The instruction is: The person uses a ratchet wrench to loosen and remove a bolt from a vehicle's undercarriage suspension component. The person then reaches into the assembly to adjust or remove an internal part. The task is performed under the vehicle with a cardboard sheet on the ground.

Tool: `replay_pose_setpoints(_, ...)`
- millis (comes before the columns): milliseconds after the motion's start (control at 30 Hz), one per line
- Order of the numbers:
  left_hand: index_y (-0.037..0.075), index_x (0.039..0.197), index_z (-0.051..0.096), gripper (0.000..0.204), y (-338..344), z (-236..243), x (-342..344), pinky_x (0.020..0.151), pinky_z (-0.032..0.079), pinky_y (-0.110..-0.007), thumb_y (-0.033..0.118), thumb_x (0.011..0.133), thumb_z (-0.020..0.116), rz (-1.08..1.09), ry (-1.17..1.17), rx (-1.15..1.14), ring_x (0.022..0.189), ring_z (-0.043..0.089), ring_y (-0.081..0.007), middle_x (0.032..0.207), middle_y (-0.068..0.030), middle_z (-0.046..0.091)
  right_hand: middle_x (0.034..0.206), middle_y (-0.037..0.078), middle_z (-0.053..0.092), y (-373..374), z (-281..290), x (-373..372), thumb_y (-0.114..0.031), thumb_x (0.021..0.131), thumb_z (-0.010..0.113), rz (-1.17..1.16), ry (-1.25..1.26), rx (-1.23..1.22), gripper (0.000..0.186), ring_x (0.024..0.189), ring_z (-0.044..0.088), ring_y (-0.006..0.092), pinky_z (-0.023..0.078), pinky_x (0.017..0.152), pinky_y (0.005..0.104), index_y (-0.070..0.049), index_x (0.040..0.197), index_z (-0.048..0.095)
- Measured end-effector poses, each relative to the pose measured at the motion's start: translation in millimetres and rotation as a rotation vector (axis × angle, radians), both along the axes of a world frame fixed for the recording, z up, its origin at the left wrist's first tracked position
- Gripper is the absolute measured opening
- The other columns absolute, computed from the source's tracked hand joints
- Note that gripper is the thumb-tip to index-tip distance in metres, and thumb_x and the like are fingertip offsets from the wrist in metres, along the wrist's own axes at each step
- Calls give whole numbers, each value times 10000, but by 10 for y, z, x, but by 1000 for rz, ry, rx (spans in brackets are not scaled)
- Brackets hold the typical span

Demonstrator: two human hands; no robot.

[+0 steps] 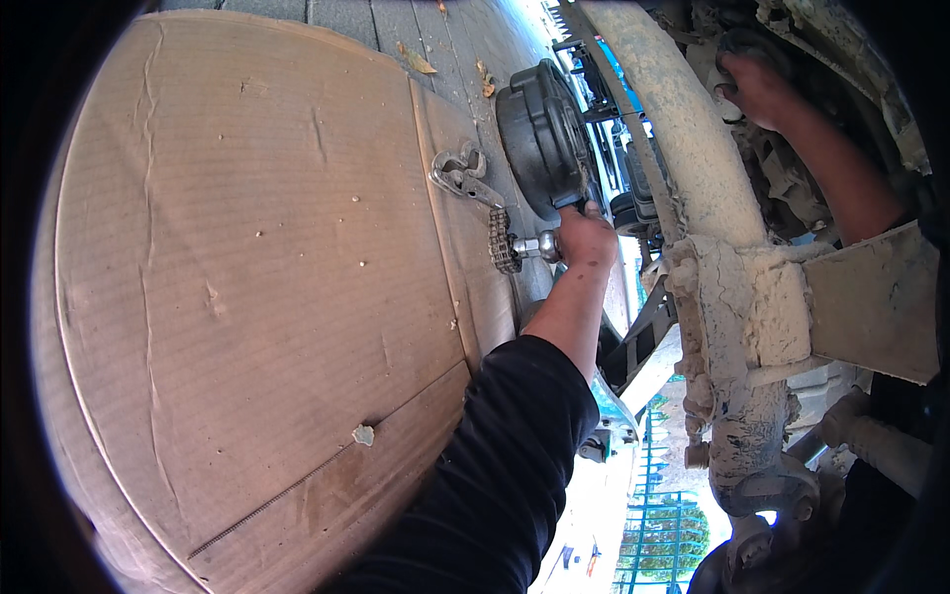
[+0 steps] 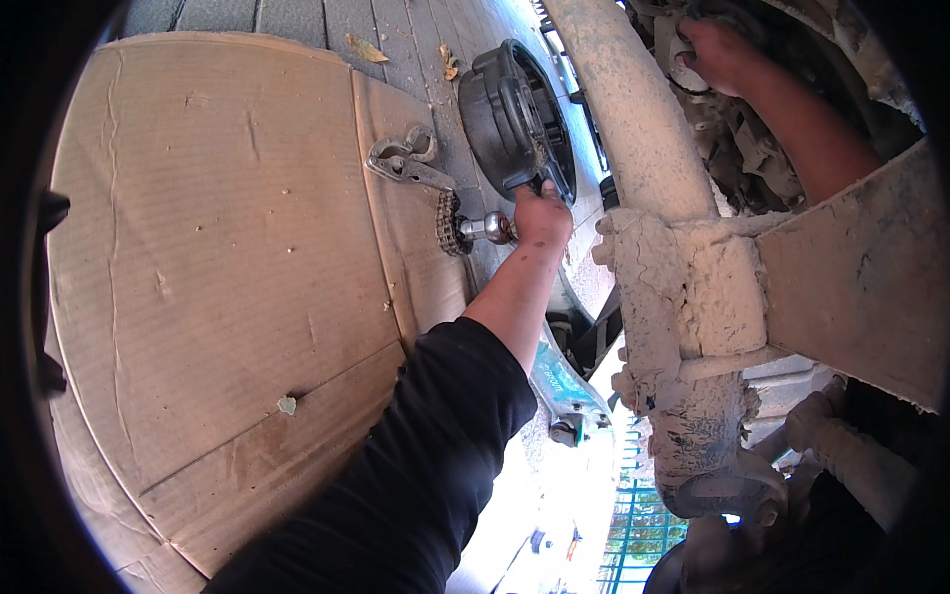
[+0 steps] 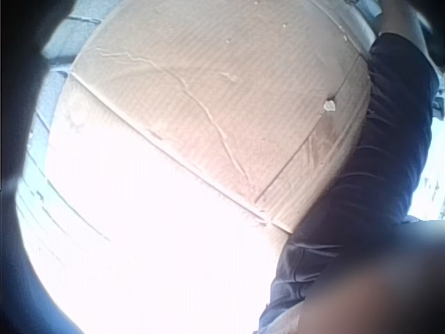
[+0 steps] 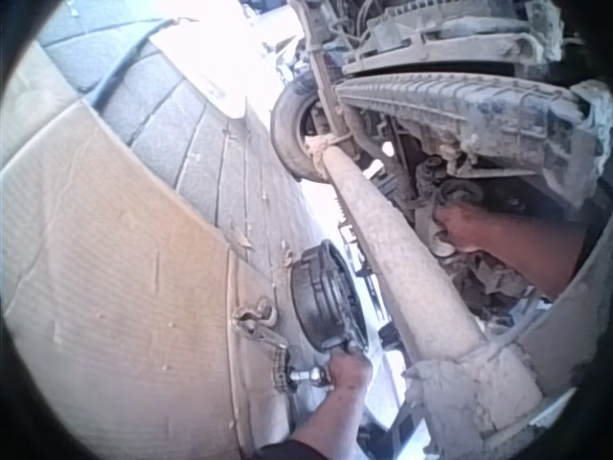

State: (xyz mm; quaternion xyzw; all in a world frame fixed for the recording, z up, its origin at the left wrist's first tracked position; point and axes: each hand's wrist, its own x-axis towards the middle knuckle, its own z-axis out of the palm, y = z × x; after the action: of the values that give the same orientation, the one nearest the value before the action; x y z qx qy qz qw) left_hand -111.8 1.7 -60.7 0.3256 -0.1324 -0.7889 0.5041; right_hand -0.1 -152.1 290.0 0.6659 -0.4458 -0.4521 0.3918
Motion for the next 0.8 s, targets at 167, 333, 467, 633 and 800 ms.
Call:
replay_pose_setpoints(167, 85, 1516, 423, 480, 12, 19, 38, 789, 531, -488, 229, 1086, 579, 9, 1, 20, 902, 720, -401, 1078, -266, 737, 1161, 250, 693, 12, -12, 22, -234, 951, 781, -19, -26, -7, 378, 1136, 659, 444, 534, 977, 497, -17, 1208, 607)
replay_pose_setpoints(333, 80, 1472, 467, 465, 15, 39, 105, 940, 499, -533, 249, 1063, 610, 0, 41, 57, 1061, 693, -479, 1097, -288, 732, 1149, 249, 696, 23, -25, 42, -236, 948, 782, 5, -4, 3, 379, 1133, 660, 441, 534, 977, 496, -13, 1200, 608)
replay_pose_setpoints(467, 83, 1493, 450, 486, 15, 30, 114, 929, 505, -530, 246, 1063, 608, 14, 9, 30, 1057, 698, -477, 1093, -289, 734, 1148, 248, 694, 41, -39, 68, -243, 949, 780, -12, -20, -1, 379, 1133, 659, 438, 532, 982, 497, -14, 1199, 610)
replay_pose_setpoints(633, 76, 1492, 454, 474, 5, 19, 93, 897, 520, -517, 238, 1071, 597, -29, 44, 24, 1027, 710, -458, 1097, -284, 736, 1166, 245, 689, 67, -48, 131, -244, 955, 774, -37, 12, 1, 381, 1140, 658, 433, 531, 987, 496, -20, 1217, 612)
replay_pose_setpoints(800, 60, 1528, 416, 481, 11, 19, 89, 806, 552, -460, 213, 1097, 563, 0, -4, -4, 940, 739, -389, 1125, -271, 735, 1185, 241, 687, 84, -79, 175, -215, 945, 785, -79, 7, -34, 388, 1170, 651, 430, 533, 996, 490, -22, 1234, 612)
